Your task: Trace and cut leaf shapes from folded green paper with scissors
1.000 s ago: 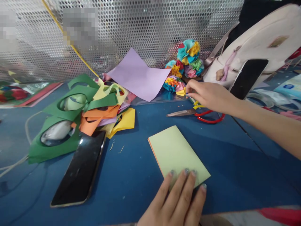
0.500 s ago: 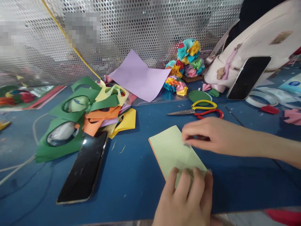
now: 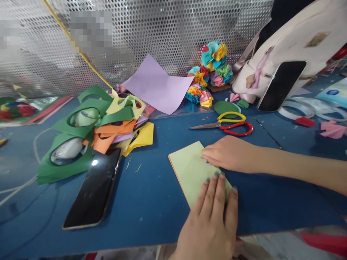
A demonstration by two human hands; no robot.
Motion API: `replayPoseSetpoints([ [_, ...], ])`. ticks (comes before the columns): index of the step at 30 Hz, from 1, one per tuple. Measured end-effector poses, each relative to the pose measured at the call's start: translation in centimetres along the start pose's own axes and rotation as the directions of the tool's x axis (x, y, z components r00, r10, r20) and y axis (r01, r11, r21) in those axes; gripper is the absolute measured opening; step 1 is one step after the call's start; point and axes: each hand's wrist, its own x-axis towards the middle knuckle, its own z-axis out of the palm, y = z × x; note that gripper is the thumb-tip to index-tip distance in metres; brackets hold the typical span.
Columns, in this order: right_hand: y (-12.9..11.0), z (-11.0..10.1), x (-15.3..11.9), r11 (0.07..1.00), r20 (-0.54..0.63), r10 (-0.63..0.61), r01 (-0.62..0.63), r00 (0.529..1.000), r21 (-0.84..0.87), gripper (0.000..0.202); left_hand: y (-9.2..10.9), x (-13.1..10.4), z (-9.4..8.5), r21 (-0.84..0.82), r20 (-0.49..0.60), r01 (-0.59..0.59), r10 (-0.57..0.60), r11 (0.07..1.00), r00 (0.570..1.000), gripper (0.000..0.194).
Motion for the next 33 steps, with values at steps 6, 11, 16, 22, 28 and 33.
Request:
replayPoseSetpoints([
  [6,1.5,-0.3,2.2,0.992,-0.077,0.017,-0.027,0.997,-0.127,0.03,0.4,0.0,0.4,0.04,-0.033,0.014,-0.013,0.999,0.999,0.047],
  [11,2.3,0.0,3.6,0.983,-0.144,0.018,-0.044,0.989,-0.178,0.033,0.3,-0.1,0.3,0.064,-0.017,0.004,-0.003,0.998,1.0,0.047],
  [16,3.3,-0.5,3.6,0.996,-0.246,0.048,-0.065,0.968,-0.062,0.037,0.2,-0.2,0.3,0.114,0.0,-0.063,0.064,0.991,0.998,0.043],
  [22,1.5,-5.1,1.1,0.79,-0.479,0.044,0.263,0.877,0.554,0.035,-0.2,-0.4,0.3,0.099,-0.062,-0.101,0.108,0.99,0.992,0.034],
  [28,-1.7,-4.6,0.4,0.021,-0.476,0.055,0.476,0.878,0.879,0.033,-0.4,-0.6,0.4,0.077,-0.067,-0.105,0.11,0.992,0.992,0.037],
  [33,-2.0,-2.4,1.1,-0.223,-0.389,0.051,0.39,0.92,0.893,0.034,-0.2,-0.7,0.5,0.065,-0.094,-0.081,0.087,0.995,0.992,0.036],
])
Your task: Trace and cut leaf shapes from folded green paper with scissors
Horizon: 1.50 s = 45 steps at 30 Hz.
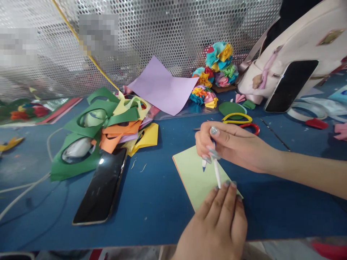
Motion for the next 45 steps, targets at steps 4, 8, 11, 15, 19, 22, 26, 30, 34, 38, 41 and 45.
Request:
replayPoseSetpoints([
  [4,0.7,-0.4,0.1,0.997,0.042,-0.02,0.023,0.999,-0.075,0.034,0.0,0.1,0.0,-0.006,-0.006,0.003,-0.004,1.0,1.0,0.036],
  [8,1.1,-0.7,0.1,0.986,0.064,-0.04,0.049,0.997,-0.159,0.034,0.0,0.1,0.1,-0.016,-0.001,0.012,-0.012,1.0,1.0,0.036],
  [11,1.4,-0.8,0.2,0.981,0.08,-0.064,0.078,0.995,-0.179,0.033,-0.1,0.1,0.1,-0.024,0.003,0.01,-0.01,1.0,1.0,0.036],
  [15,1.8,-1.1,0.4,0.969,0.08,-0.19,0.2,0.978,-0.144,0.033,0.0,0.1,0.2,-0.029,-0.003,0.007,-0.007,1.0,1.0,0.036],
  [19,2.0,-1.5,0.6,0.956,0.079,-0.229,0.239,0.97,-0.168,0.034,0.0,0.1,0.1,-0.024,0.008,0.006,-0.006,1.0,1.0,0.037],
  [22,2.1,-1.5,0.6,0.958,0.093,-0.225,0.238,0.97,-0.163,0.034,0.0,0.1,0.1,-0.023,0.0,0.005,-0.005,1.0,1.0,0.037],
  [26,2.0,-1.1,0.3,0.973,0.133,-0.189,0.204,0.973,-0.112,0.033,0.1,0.1,0.1,-0.024,0.002,0.01,-0.01,1.0,1.0,0.037],
  [30,2.0,-0.8,0.0,0.985,0.146,-0.125,0.14,0.981,-0.102,0.033,0.0,0.1,0.2,-0.028,-0.009,0.019,-0.019,0.999,1.0,0.038],
  [34,2.1,-0.8,-0.1,0.988,0.145,-0.093,0.109,0.985,-0.106,0.031,0.0,0.2,0.2,-0.023,-0.006,0.023,-0.023,0.999,1.0,0.037],
  [38,2.1,-0.8,-0.2,0.989,0.152,-0.087,0.103,0.985,-0.103,0.03,0.0,0.1,0.2,-0.026,-0.013,0.017,-0.018,1.0,1.0,0.036],
  [41,2.1,-0.8,-0.2,0.99,0.152,-0.091,0.106,0.984,-0.091,0.031,0.0,0.1,0.1,-0.022,-0.003,0.012,-0.012,1.0,1.0,0.037],
  [45,2.2,-0.9,-0.1,0.984,0.144,-0.116,0.134,0.983,-0.119,0.031,0.1,0.2,0.1,-0.028,-0.013,0.02,-0.021,0.999,1.0,0.037],
])
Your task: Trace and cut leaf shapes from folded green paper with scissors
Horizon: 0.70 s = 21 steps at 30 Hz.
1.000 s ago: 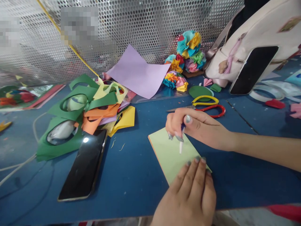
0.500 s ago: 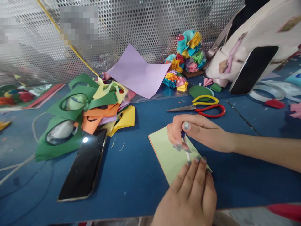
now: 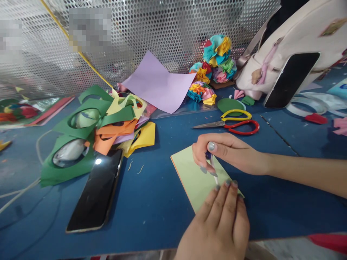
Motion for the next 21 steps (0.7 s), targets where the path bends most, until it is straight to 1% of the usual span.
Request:
replayPoseSetpoints([
  [5,0.24,-0.29,0.13,0.986,-0.03,-0.137,0.134,0.99,-0.097,0.032,0.03,-0.07,0.4,-0.009,-0.019,0.001,-0.001,1.0,1.0,0.037],
  [16,0.6,-0.46,0.06,0.969,0.031,-0.148,0.151,0.989,-0.193,0.034,-0.09,-0.09,0.4,-0.001,-0.033,-0.008,0.008,1.0,0.999,0.037],
  [21,0.61,-0.51,0.22,0.957,0.066,-0.195,0.205,0.979,-0.206,0.033,-0.01,-0.05,0.55,-0.002,-0.052,-0.004,0.004,1.0,0.999,0.035],
])
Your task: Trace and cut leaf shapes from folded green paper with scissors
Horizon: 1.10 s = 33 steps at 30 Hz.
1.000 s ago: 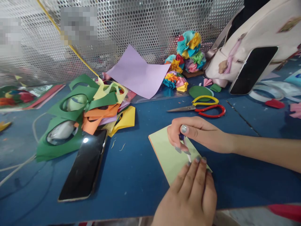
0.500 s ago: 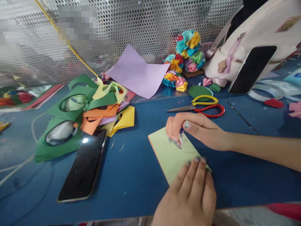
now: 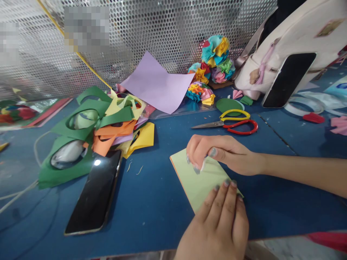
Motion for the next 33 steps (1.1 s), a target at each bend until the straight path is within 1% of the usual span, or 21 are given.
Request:
replayPoseSetpoints([
  [6,-0.3,0.0,0.0,0.999,0.013,0.009,-0.009,1.0,-0.038,0.035,0.0,0.1,-0.1,0.005,0.004,-0.002,0.002,1.0,1.0,0.036],
  [7,-0.4,-0.1,0.1,0.998,0.017,0.006,-0.005,1.0,-0.068,0.037,0.0,0.1,-0.1,0.006,0.006,0.0,0.0,1.0,1.0,0.036],
  [11,-1.2,-0.3,0.3,0.961,0.03,-0.001,0.009,1.0,-0.277,0.041,0.1,0.1,-0.2,0.005,0.006,0.008,-0.008,1.0,1.0,0.037],
  [13,-1.5,-0.4,0.3,0.948,0.035,-0.01,0.021,0.999,-0.318,0.036,0.1,0.1,-0.3,0.004,0.003,0.009,-0.009,1.0,1.0,0.037],
  [15,-1.7,-0.4,0.3,0.949,0.033,-0.021,0.03,0.999,-0.314,0.026,0.2,0.0,-0.2,0.0,0.003,0.01,-0.01,1.0,1.0,0.037],
  [18,-1.7,-0.5,0.5,0.953,-0.006,-0.046,0.042,0.999,-0.3,0.012,0.1,0.0,-0.2,-0.007,0.009,0.013,-0.013,1.0,1.0,0.036],
  [20,-1.6,-0.6,0.6,0.954,-0.044,-0.062,0.046,0.997,-0.295,0.006,0.0,0.0,-0.3,-0.008,0.012,0.011,-0.011,1.0,1.0,0.036],
  [26,-1.8,-0.7,0.7,0.939,-0.142,0.008,-0.056,0.99,-0.338,0.01,-0.1,0.0,-0.2,-0.01,-0.004,0.003,-0.003,1.0,1.0,0.035],
  [30,-2.4,-1.0,1.0,0.895,-0.177,0.011,-0.089,0.984,-0.437,0.009,0.0,-0.1,-0.1,-0.016,0.002,0.01,-0.009,1.0,1.0,0.035],
  [33,-2.9,-1.2,1.2,0.865,-0.189,0.056,-0.142,0.98,-0.481,0.009,-0.1,-0.1,-0.2,-0.011,0.021,0.003,-0.003,1.0,1.0,0.036],
])
